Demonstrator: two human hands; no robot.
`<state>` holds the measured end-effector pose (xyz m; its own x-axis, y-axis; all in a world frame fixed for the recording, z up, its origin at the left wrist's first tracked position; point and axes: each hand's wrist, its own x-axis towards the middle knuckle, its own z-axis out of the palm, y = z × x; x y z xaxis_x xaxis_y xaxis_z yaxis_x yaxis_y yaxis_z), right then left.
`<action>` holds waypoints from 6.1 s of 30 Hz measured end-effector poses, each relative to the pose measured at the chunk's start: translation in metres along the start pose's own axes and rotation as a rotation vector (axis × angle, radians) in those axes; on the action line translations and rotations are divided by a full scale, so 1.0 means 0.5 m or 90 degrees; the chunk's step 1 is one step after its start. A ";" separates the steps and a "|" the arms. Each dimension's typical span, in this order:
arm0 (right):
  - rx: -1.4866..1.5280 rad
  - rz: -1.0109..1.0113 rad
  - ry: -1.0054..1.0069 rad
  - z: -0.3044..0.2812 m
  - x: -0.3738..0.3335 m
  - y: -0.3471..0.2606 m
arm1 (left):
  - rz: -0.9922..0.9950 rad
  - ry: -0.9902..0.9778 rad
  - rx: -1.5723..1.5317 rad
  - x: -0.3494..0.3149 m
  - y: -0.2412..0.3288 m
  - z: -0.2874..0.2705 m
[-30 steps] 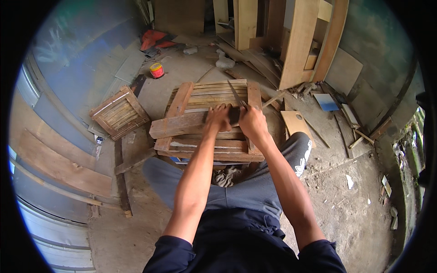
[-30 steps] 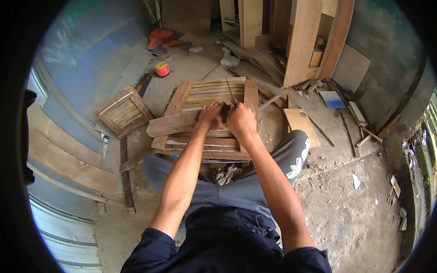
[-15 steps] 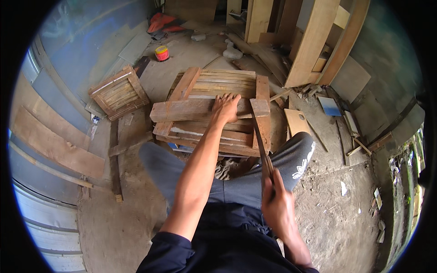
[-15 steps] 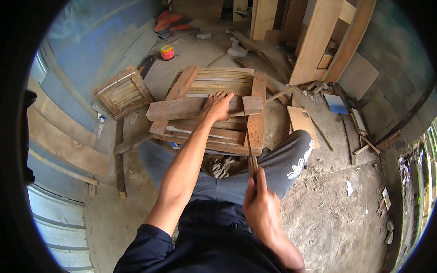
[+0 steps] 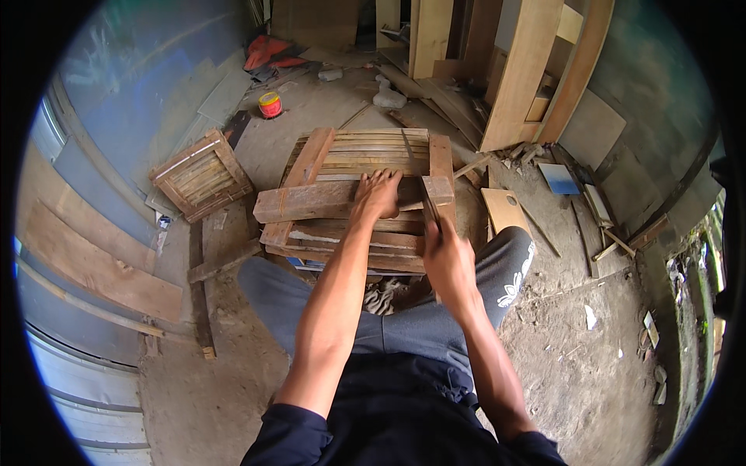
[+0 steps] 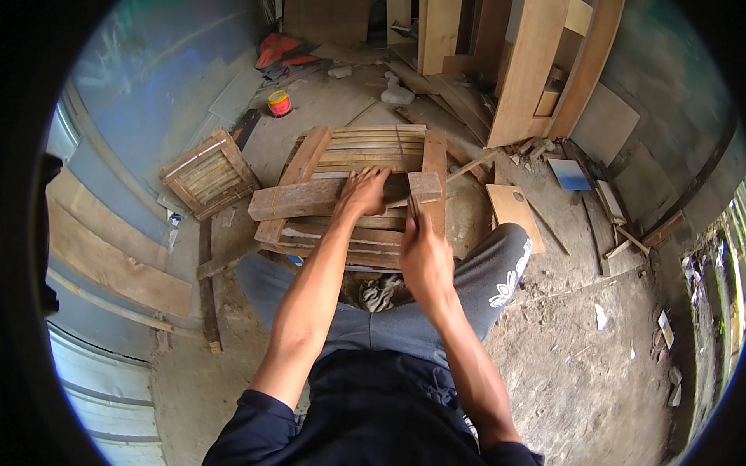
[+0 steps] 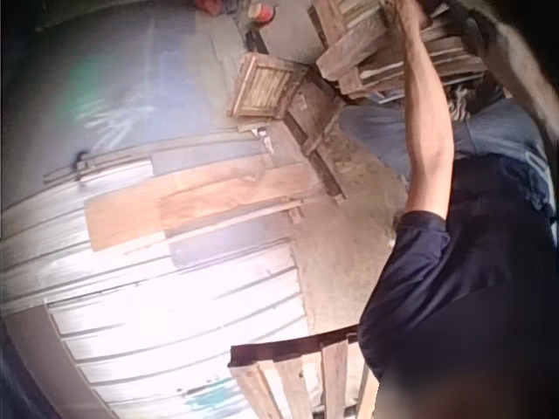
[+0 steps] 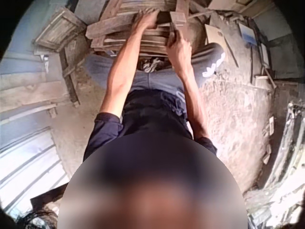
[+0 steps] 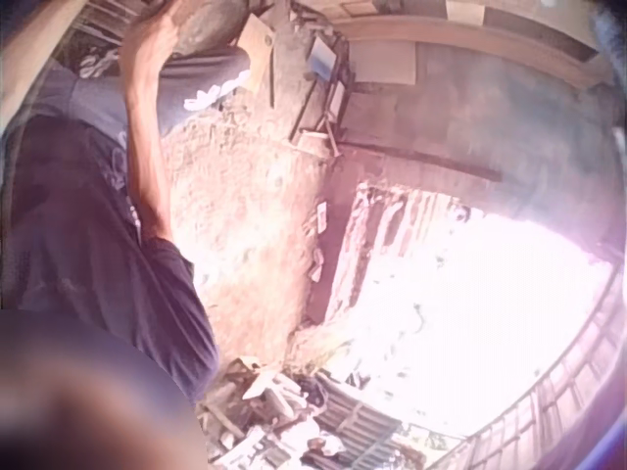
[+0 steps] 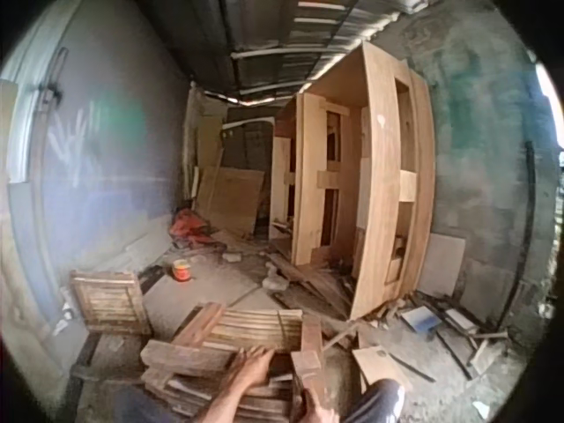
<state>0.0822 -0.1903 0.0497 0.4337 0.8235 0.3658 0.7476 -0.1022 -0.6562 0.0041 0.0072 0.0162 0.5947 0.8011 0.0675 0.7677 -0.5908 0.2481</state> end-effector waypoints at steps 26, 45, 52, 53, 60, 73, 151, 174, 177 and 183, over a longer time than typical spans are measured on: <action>0.031 0.049 -0.049 -0.045 -0.061 0.010 | -0.012 0.003 0.025 0.012 -0.003 0.015; -0.031 -0.021 0.050 0.047 0.116 0.019 | 0.017 0.064 0.032 0.008 -0.011 0.032; -0.003 0.012 -0.036 -0.119 -0.214 -0.003 | 0.004 0.075 0.025 0.015 -0.009 0.043; -0.027 0.097 -0.097 -0.147 -0.252 -0.009 | 0.000 0.071 0.027 0.018 -0.009 0.046; 0.004 0.011 -0.057 -0.082 -0.116 0.007 | 0.010 0.110 0.036 0.015 -0.012 0.054; -0.005 0.017 -0.012 -0.018 -0.010 0.012 | 0.008 0.040 0.013 0.013 -0.011 0.026; -0.036 0.059 -0.055 -0.170 -0.236 -0.031 | -0.013 0.080 0.000 0.019 -0.008 0.048; -0.027 0.059 -0.054 -0.183 -0.270 -0.028 | 0.001 0.123 0.023 0.024 -0.019 0.067; -0.029 0.037 -0.043 -0.111 -0.173 -0.004 | 0.008 0.127 0.036 0.024 -0.018 0.066; -0.050 -0.005 0.019 0.047 0.140 0.016 | -0.013 0.039 0.008 0.012 -0.007 0.029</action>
<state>0.1066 -0.1204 0.0547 0.4417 0.8076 0.3907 0.7873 -0.1401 -0.6004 0.0085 0.0128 0.0015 0.5632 0.8172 0.1222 0.7828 -0.5750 0.2379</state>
